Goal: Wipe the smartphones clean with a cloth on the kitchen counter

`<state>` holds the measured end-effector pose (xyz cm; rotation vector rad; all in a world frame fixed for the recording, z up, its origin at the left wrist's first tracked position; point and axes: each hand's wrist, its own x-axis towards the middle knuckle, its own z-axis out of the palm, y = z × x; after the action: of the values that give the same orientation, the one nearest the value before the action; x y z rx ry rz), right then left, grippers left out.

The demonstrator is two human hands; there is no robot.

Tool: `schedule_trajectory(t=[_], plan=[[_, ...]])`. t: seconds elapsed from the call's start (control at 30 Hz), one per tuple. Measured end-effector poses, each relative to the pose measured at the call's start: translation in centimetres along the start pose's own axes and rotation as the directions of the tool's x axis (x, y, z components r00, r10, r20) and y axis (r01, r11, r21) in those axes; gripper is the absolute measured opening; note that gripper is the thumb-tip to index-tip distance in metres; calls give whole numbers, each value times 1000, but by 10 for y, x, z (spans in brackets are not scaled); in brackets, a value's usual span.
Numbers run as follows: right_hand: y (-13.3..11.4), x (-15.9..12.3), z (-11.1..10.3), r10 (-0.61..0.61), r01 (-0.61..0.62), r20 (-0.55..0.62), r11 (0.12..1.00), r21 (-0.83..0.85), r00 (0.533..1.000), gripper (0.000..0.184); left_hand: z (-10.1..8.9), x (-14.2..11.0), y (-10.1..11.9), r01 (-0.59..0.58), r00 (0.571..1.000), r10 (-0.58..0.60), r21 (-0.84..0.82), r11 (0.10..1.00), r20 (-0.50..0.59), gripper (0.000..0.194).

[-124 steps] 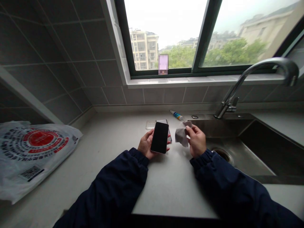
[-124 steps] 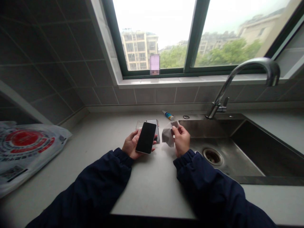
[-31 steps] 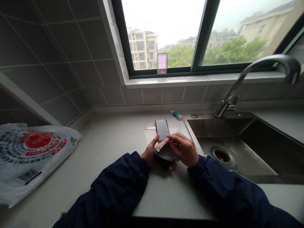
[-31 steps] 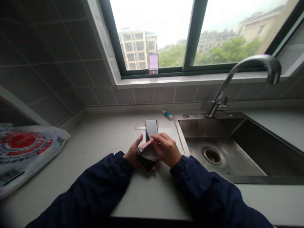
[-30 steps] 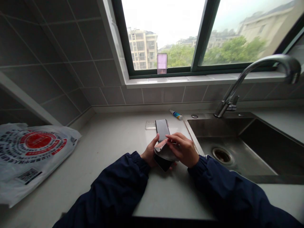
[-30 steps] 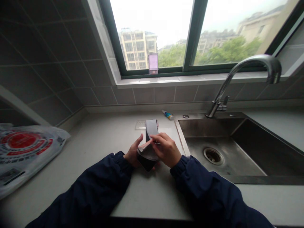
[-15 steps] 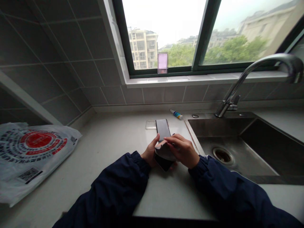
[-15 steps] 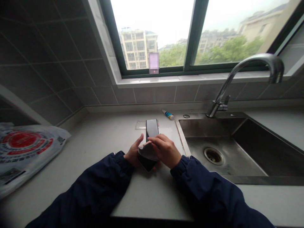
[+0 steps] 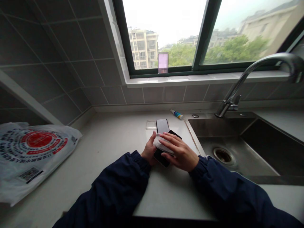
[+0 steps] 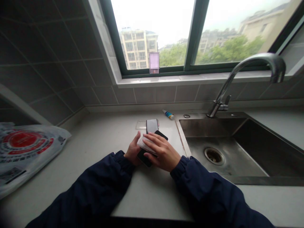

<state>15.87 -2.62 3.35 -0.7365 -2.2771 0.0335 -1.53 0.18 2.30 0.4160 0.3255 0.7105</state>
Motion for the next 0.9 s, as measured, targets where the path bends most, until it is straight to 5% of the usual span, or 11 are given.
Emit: schedule_trajectory(t=[0.1, 0.2, 0.47, 0.9], plan=[[2, -2, 3, 37, -27, 216, 998, -48, 976, 66, 5, 1, -1, 17, 999, -17, -18, 1000, -29, 87], [7, -3, 6, 125, -95, 300, 989, -112, 946, 72, 4, 3, -1, -60, 998, 60, -8, 998, -34, 86], [16, -6, 8, 299, -239, 239, 938, -253, 924, 70, -4, 3, -1, -118, 993, 118, 38, 992, -5, 83], [21, -7, 8, 370, -329, 174, 917, -225, 912, 65, 5, -3, 6, -30, 1000, 29, 70, 997, 8, 77]])
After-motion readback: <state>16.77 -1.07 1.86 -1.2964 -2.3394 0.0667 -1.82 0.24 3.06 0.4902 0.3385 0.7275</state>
